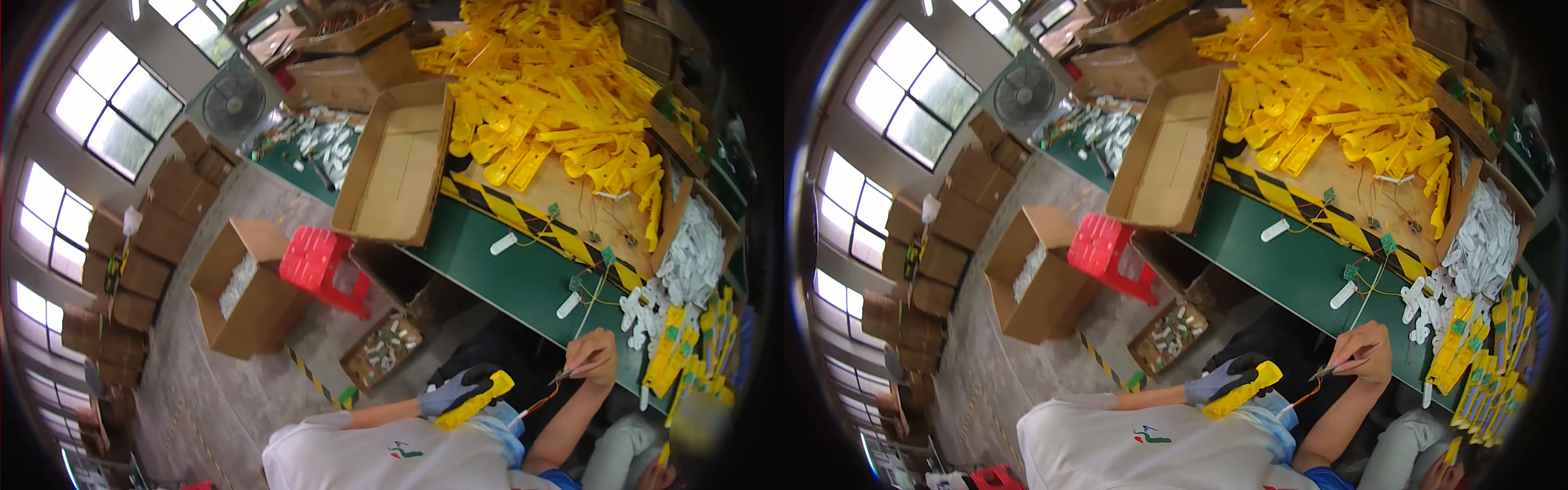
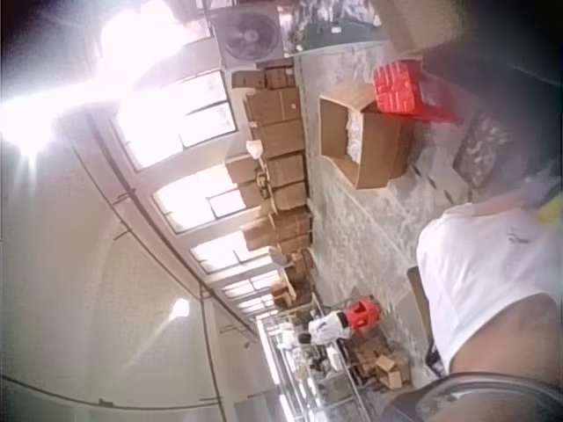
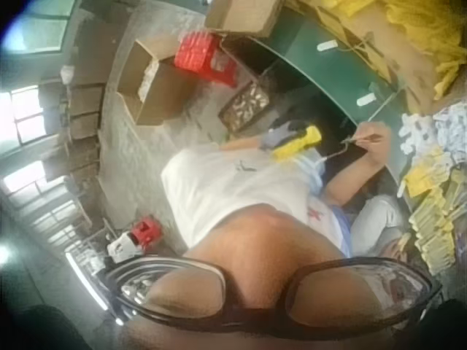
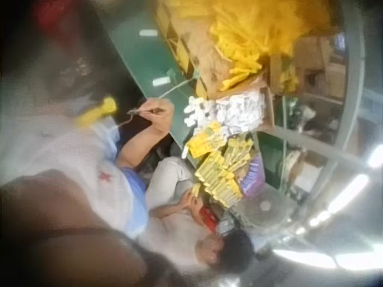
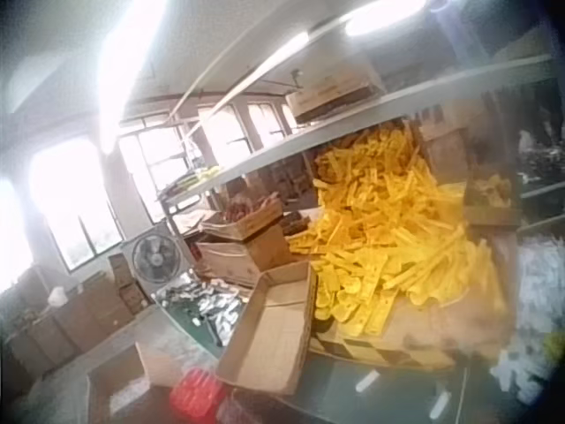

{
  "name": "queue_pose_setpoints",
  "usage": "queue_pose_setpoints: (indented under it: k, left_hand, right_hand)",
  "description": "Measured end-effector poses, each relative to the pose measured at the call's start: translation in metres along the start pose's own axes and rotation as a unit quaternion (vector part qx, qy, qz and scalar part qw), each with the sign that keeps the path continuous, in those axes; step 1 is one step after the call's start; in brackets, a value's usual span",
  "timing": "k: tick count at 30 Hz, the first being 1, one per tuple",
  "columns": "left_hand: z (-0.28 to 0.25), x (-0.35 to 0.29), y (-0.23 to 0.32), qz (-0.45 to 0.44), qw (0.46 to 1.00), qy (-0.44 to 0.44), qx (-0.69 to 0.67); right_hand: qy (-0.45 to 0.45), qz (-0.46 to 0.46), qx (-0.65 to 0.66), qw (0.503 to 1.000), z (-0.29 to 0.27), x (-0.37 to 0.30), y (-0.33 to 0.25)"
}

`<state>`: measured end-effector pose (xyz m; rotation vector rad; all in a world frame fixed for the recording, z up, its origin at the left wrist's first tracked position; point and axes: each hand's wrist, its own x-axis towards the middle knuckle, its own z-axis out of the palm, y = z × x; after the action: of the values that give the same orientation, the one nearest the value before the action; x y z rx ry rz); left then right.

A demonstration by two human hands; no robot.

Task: Assembling the internal PCB and battery cover into yellow handheld device housings.

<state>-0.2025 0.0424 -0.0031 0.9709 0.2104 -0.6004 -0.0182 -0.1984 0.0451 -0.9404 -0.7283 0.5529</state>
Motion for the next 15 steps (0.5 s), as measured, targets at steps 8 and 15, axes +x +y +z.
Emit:
queue_pose_setpoints:
  k: [8,15]
  left_hand:
    - [-0.027,-0.023,-0.027,0.007,0.988,-0.014,-0.152]
    - [-0.040,0.061,0.055,0.191,0.950,0.073,-0.237]
  right_hand:
    - [0.067,0.070,-0.058,0.994,-0.003,0.014,0.008]
    - [0.170,0.117,-0.060,0.977,0.028,0.036,0.002]
